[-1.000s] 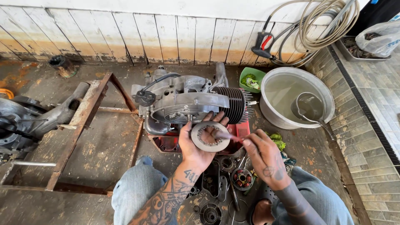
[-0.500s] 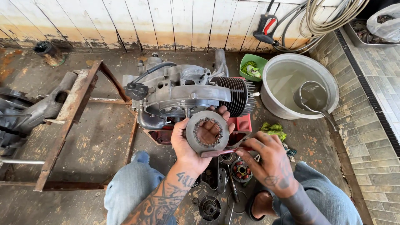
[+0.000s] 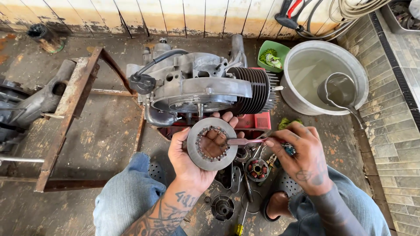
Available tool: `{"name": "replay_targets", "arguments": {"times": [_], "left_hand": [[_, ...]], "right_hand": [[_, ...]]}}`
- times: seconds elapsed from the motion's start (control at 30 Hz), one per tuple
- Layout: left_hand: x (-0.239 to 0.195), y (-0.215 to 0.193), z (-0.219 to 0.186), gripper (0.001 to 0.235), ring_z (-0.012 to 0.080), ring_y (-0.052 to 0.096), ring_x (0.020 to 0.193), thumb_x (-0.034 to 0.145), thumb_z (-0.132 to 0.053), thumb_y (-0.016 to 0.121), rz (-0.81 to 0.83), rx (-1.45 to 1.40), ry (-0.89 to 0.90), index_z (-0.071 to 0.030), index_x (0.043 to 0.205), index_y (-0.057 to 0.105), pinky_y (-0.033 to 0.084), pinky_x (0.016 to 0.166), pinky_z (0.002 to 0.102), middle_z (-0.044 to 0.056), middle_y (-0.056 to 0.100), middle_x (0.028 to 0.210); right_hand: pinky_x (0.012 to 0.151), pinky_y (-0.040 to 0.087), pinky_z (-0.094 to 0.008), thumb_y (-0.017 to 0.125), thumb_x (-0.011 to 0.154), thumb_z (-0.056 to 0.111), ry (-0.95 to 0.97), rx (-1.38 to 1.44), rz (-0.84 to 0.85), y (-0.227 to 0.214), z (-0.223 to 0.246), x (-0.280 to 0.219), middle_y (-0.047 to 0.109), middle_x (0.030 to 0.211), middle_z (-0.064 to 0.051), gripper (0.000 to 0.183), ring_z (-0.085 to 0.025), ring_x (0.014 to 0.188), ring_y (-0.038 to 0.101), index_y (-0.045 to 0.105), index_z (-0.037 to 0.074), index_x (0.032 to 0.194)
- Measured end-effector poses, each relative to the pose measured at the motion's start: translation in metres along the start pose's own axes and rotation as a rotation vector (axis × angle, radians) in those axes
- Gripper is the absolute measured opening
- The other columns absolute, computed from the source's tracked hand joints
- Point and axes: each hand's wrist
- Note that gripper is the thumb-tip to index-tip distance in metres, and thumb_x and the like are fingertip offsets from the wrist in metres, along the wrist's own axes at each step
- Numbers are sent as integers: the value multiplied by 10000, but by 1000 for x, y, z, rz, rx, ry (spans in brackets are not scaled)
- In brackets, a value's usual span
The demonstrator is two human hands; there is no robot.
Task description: Cleaning and assembling motorcycle engine clutch components
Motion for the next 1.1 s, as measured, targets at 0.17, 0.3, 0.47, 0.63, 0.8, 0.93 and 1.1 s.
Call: {"name": "replay_targets", "arguments": {"times": [0.17,0.3,0.47,0.63,0.8,0.93,1.1], "left_hand": [[-7,1,-10,678,331,496,1420,881,-421,451,-51,-21,-12,19,1388,548,367,1182,597,211,547,1494],[-14,6,-10,699,416,447,1431,875,-387,431,99,-3,73,54,1415,474,334,1217,583,293,477,1504],[-19,-3,-17,709,387,376,1500,863,-356,448,61,-16,25,51,1443,473,312,1207,621,262,447,1561],[-25,-5,-18,914,396,415,1450,807,-406,476,52,-51,-74,125,1537,333,279,1174,732,282,429,1564],[-22,2,-19,825,348,460,1424,777,-395,445,-83,-6,-45,99,1438,458,353,1134,664,210,530,1497],[-20,3,-21,859,348,475,1400,778,-385,448,-109,-21,-94,112,1479,422,374,1158,616,235,512,1503],[-16,-3,-15,471,411,528,1380,841,-250,496,-80,24,-38,-40,1248,608,492,1029,604,246,593,1407]], "right_hand": [[778,375,-360,711,884,367,-245,0,25,22,17,-7,620,922,-33,249,-169,804,529,740,127,941],[805,377,-356,724,872,347,-118,-30,8,8,3,6,648,855,-40,247,-174,739,540,767,110,927],[825,395,-378,715,874,377,-219,-17,21,15,17,3,640,907,-36,255,-176,825,568,745,128,922],[848,392,-375,738,859,334,-280,-23,37,7,13,9,647,887,-18,227,-176,815,563,729,114,916],[821,377,-361,740,845,358,-234,-10,28,14,1,3,641,842,-23,244,-162,767,536,735,116,877],[816,401,-379,776,791,320,-288,130,163,11,14,3,640,949,-36,249,-208,827,574,745,123,941],[849,443,-358,767,814,269,-95,26,97,-2,1,11,660,909,-27,178,-222,824,574,765,120,911]]}}
Point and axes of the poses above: each hand's wrist, its own x-axis towards the middle knuckle, its own y-axis out of the palm, z = x × y
